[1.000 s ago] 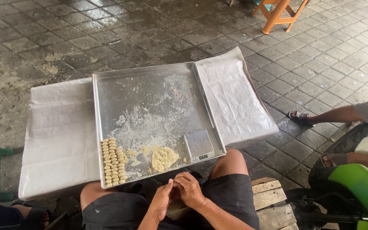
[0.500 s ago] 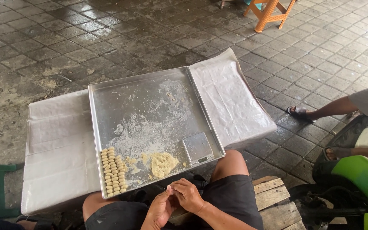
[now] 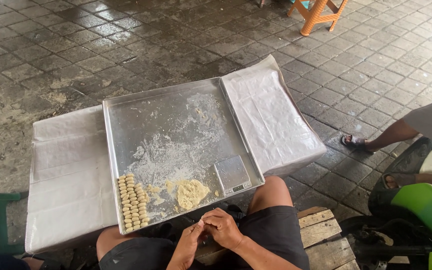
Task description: Rolling small pieces of dough into uniform balls and arranging them in rows on a metal tray.
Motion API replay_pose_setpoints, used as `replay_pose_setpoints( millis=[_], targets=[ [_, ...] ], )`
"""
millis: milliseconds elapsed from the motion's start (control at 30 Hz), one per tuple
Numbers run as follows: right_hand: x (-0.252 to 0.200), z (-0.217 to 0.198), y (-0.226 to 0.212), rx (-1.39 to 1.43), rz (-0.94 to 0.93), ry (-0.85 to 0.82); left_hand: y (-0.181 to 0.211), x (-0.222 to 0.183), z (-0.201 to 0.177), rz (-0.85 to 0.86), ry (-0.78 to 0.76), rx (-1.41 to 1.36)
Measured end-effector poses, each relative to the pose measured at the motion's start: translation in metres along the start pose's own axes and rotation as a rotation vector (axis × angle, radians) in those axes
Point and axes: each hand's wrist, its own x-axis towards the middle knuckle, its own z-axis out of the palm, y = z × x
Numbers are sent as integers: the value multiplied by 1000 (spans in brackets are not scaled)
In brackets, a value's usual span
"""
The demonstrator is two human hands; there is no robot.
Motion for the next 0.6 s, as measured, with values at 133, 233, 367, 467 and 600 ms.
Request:
replay_pose_setpoints(
  millis=[133, 233, 367, 467, 600],
  targets=[
    [4, -9, -27, 45, -47, -1, -8, 8, -13, 105, -23, 12],
    [3, -11, -32, 150, 6, -40, 24, -21, 3, 52, -6, -5],
    [-1, -9, -27, 146, -25, 27, -13, 13, -25, 40, -11, 199],
    [10, -20, -42, 103, -16, 27, 0, 12, -25, -134, -88, 266],
    [25, -30, -47, 160, 29, -53, 25, 3, -22, -169, -58, 215]
  ],
)
